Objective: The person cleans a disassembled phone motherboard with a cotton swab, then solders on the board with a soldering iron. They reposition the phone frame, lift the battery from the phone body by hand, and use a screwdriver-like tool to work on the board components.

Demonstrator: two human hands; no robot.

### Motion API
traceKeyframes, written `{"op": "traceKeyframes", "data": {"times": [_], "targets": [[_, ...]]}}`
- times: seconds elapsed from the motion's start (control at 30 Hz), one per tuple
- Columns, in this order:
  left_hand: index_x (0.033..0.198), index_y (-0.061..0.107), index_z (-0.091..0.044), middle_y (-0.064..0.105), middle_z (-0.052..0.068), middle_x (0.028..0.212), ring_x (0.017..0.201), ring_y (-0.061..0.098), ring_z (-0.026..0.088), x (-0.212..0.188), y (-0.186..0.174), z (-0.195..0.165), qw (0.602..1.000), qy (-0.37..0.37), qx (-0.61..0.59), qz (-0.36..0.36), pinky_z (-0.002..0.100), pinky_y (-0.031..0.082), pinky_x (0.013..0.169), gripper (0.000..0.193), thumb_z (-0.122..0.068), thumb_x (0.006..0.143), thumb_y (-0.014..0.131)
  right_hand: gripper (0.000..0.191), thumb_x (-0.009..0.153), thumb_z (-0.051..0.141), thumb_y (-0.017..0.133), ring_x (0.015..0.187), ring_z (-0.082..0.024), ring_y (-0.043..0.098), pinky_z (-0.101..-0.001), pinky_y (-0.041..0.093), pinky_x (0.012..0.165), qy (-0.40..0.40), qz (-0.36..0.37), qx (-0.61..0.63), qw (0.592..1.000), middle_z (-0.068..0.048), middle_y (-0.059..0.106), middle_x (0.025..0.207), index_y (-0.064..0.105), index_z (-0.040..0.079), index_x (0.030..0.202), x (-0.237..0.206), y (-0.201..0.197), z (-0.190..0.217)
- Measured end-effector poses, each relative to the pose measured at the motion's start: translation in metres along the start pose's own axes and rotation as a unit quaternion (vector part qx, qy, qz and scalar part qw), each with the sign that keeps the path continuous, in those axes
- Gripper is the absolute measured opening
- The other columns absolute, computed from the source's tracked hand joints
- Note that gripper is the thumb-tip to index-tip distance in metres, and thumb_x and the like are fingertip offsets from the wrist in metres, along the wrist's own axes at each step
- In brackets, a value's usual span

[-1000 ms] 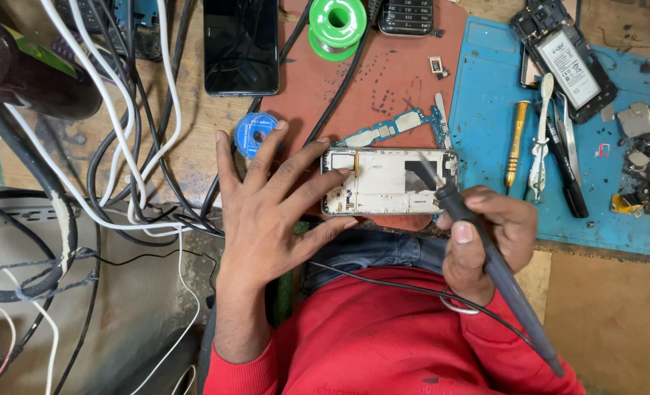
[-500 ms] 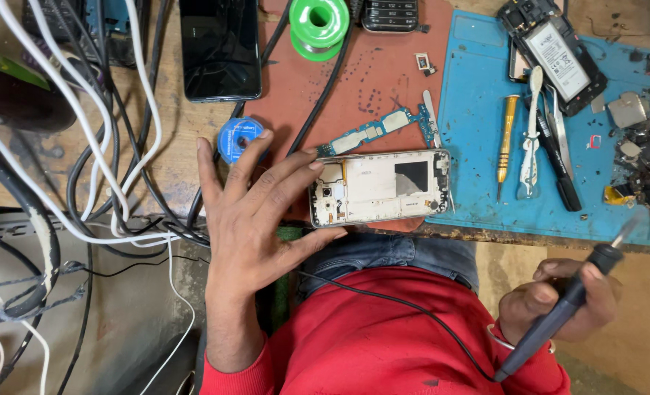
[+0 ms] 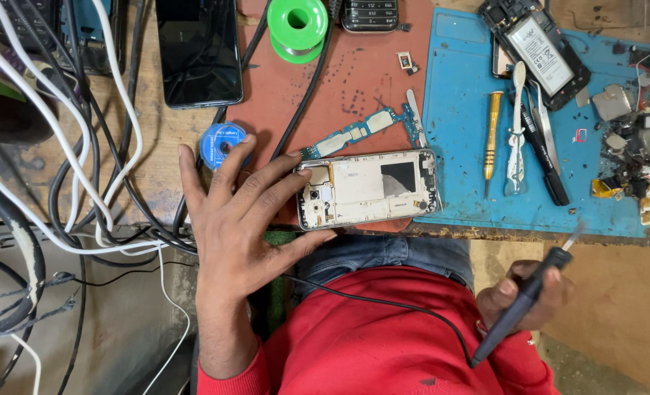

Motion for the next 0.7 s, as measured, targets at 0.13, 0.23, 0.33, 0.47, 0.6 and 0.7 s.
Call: {"op": "traceKeyframes", "data": {"times": [0.13,0.23,0.33,0.47,0.6,0.7], "targets": [[0.124,0.074,-0.017,0.070,0.000,0.133,0.143,0.050,0.032,0.000,-0.001,-0.001,1.000,0.001,-0.002,-0.001,0.070,0.003,0.123,0.063,-0.060,0.080,0.082,0.041,0.107,0.012,0.060,0.077,-0.029,0.051,-0.0393,0.042,0.065,0.064,0.135,-0.112,0.982,-0.020,0.052,0.095,0.051,0.000,0.145,-0.007,0.009,-0.003],[0.124,0.074,-0.017,0.070,0.000,0.133,0.143,0.050,0.032,-0.001,-0.002,-0.001,1.000,0.000,0.001,0.003,0.070,0.004,0.123,0.063,-0.060,0.079,0.083,0.039,0.108,0.012,0.062,0.077,-0.029,0.052,-0.0404,0.043,0.067,0.081,0.131,-0.097,0.983,-0.017,0.053,0.095,0.053,0.000,0.145,-0.008,0.005,0.001],[0.123,0.074,-0.016,0.070,0.001,0.132,0.142,0.050,0.032,0.002,-0.001,0.000,1.000,0.010,0.000,-0.006,0.070,0.004,0.123,0.064,-0.061,0.079,0.083,0.041,0.109,0.018,0.062,0.077,-0.026,0.051,-0.0383,0.043,0.067,0.119,0.087,-0.021,0.989,-0.016,0.053,0.098,0.053,0.001,0.145,0.001,0.006,0.003],[0.125,0.074,-0.016,0.070,0.001,0.133,0.142,0.050,0.032,0.000,-0.001,0.001,1.000,0.006,-0.001,-0.001,0.070,0.004,0.123,0.066,-0.061,0.078,0.083,0.049,0.105,0.033,0.060,0.072,-0.019,0.052,-0.0295,0.041,0.060,0.222,-0.061,0.167,0.959,-0.007,0.057,0.090,0.055,0.002,0.142,0.028,0.016,0.009],[0.128,0.072,-0.015,0.070,0.001,0.133,0.143,0.050,0.031,0.001,-0.001,0.000,1.000,0.008,-0.004,-0.007,0.070,0.005,0.123,0.069,-0.062,0.079,0.083,0.046,0.103,0.037,0.062,0.068,-0.018,0.066,-0.0295,0.053,0.059,0.221,-0.105,0.282,0.928,-0.018,0.066,0.115,0.060,0.000,0.130,0.075,0.033,0.034],[0.129,0.071,-0.015,0.070,0.001,0.134,0.143,0.050,0.031,0.001,-0.002,-0.001,1.000,0.008,-0.006,-0.007,0.070,0.005,0.123,0.070,-0.062,0.078,0.083,0.055,0.098,0.028,0.069,0.087,-0.018,0.074,-0.0322,0.062,0.075,0.288,0.042,0.427,0.856,-0.015,0.071,0.107,0.049,0.004,0.142,0.105,0.057,0.060]]}}
Point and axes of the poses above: each hand's wrist, its own x-axis towards the middle knuckle, its own y-axis out of the palm, z = x × y, the point moved 4 cm from there along x, towards the middle knuckle
